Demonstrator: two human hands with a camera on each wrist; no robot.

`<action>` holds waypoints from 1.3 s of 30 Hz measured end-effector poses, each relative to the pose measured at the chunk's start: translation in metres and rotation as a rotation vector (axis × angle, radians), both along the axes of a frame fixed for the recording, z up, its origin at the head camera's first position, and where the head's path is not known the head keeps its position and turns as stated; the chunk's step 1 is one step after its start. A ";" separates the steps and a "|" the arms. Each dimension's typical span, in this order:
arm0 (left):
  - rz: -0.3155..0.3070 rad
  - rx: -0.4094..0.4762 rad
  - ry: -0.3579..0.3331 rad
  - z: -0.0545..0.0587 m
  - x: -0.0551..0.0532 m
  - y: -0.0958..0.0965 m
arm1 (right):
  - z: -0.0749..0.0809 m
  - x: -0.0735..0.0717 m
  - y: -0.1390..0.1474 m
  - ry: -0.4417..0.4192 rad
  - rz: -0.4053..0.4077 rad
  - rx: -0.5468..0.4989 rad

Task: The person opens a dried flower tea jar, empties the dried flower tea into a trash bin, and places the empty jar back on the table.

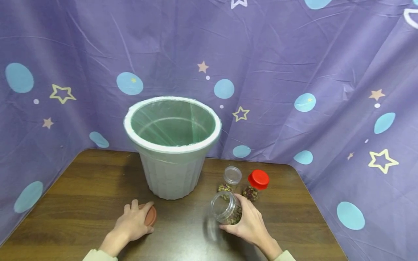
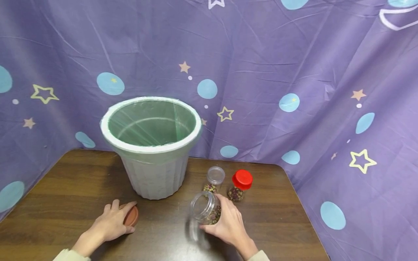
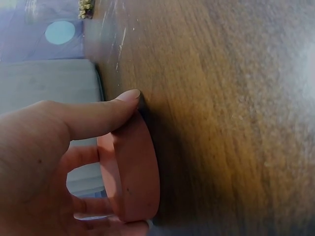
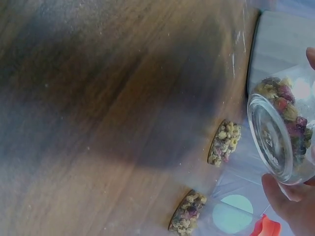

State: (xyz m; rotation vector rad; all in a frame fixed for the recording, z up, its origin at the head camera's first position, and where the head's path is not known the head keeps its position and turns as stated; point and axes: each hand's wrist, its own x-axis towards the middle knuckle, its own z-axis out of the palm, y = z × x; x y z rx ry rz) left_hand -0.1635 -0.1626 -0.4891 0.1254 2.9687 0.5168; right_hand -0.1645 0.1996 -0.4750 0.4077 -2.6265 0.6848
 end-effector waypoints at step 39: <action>0.094 0.292 0.209 0.062 -0.014 -0.028 | 0.067 -0.042 0.033 0.024 -0.012 -0.076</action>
